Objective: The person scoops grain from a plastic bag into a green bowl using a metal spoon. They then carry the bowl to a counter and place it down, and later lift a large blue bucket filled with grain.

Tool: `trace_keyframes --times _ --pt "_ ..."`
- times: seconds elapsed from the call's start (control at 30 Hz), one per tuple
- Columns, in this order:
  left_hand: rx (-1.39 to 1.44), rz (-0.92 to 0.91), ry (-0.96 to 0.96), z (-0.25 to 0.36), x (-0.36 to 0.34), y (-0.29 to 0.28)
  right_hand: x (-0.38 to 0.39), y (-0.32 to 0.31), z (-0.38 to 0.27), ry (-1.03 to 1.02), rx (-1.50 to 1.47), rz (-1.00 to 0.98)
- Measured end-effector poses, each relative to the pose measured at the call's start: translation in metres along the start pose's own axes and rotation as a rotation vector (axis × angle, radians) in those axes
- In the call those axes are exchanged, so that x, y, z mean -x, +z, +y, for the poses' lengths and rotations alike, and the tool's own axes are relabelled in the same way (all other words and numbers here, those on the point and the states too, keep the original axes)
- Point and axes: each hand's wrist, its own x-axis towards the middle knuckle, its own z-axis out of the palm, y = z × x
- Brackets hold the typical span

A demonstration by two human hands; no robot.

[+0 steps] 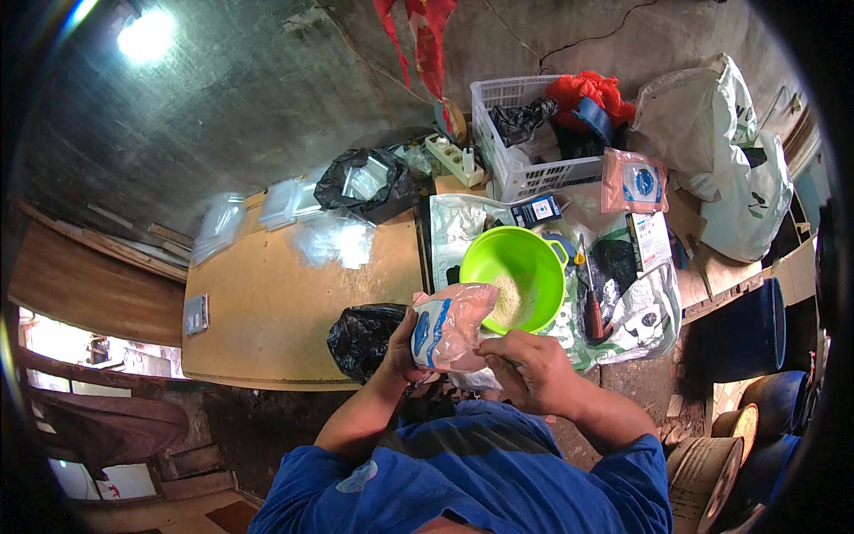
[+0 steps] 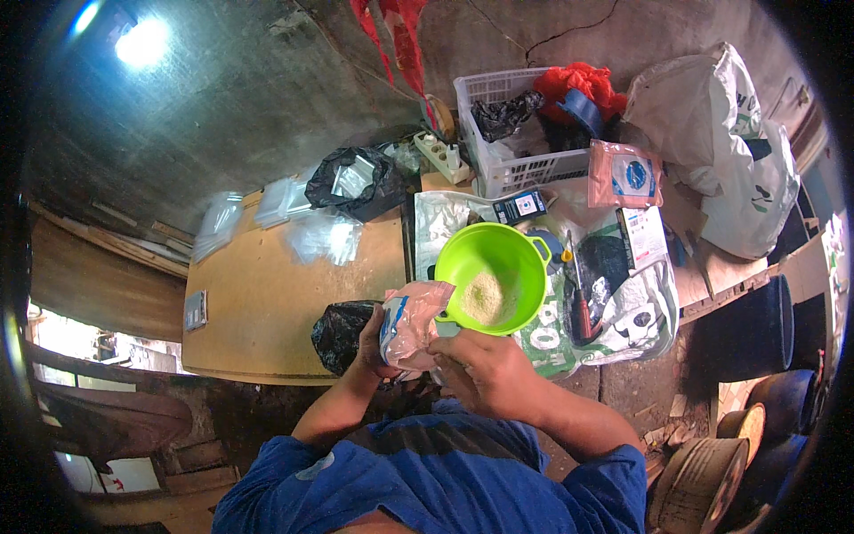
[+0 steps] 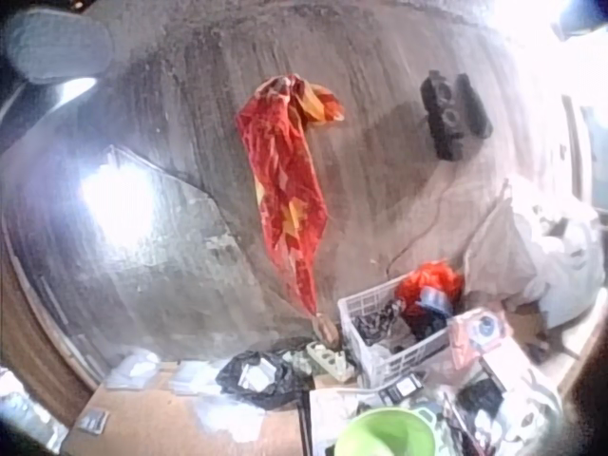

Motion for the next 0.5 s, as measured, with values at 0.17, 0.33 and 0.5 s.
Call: trace_keyframes --times 0.17,0.33,0.5 --pt "-0.006 0.020 -0.001 -0.001 0.000 0.000 0.004 0.003 0.001 0.288 -0.203 0.090" --pt "-0.029 0.143 0.019 0.001 0.000 -0.002 0.005 0.002 0.012 0.689 -0.480 0.195" --pt "-0.019 0.250 0.042 -0.001 -0.001 -0.008 0.005 -0.004 0.026 0.752 -0.726 0.316"
